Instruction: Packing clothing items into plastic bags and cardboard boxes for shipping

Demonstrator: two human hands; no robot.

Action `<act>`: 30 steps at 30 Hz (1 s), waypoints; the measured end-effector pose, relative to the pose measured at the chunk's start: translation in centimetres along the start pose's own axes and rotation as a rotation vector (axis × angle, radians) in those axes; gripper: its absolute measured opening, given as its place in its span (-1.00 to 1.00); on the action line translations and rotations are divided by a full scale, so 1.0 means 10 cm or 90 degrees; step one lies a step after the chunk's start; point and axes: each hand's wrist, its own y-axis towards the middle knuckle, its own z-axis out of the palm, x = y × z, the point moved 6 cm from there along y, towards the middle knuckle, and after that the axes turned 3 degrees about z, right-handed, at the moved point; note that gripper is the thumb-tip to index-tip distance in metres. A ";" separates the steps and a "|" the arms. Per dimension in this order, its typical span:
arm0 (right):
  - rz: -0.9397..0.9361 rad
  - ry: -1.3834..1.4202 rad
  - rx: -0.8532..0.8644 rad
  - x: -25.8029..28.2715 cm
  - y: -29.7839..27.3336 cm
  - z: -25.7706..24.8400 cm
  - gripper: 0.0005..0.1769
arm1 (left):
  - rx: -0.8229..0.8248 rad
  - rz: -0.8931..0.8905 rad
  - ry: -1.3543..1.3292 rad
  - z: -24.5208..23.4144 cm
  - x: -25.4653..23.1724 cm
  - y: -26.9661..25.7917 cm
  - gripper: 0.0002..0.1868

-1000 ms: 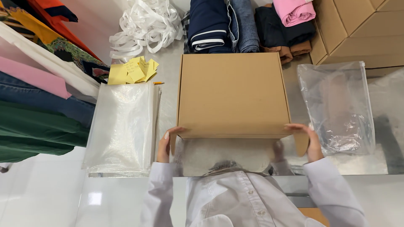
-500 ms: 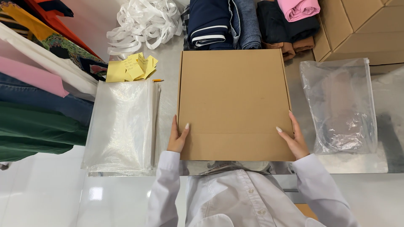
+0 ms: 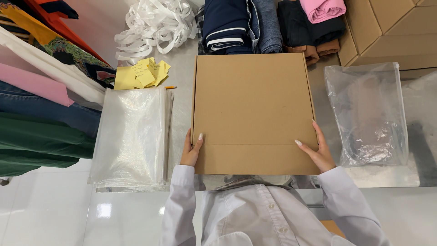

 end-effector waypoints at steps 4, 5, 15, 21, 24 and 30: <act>-0.011 0.015 -0.003 0.12 -0.08 0.04 0.05 | -0.050 -0.017 0.060 -0.11 0.19 0.10 -0.11; -0.013 0.015 -0.009 0.11 -0.08 0.04 0.05 | -0.062 -0.013 0.074 -0.12 0.17 0.11 -0.12; -0.005 -0.100 -0.061 -0.22 0.04 -0.01 -0.05 | -0.068 -0.033 0.040 0.02 -0.08 -0.08 -0.07; -0.223 -0.401 -0.110 -0.55 0.20 -0.05 0.41 | -0.099 -0.029 0.044 0.06 -0.06 -0.08 -0.08; -0.315 -0.448 -0.189 -0.81 0.28 -0.04 0.40 | -0.097 -0.068 0.045 0.10 -0.13 -0.12 -0.07; -0.506 -0.389 -0.336 -1.16 0.47 0.03 0.19 | -0.042 -0.184 0.108 -0.13 0.22 0.18 0.06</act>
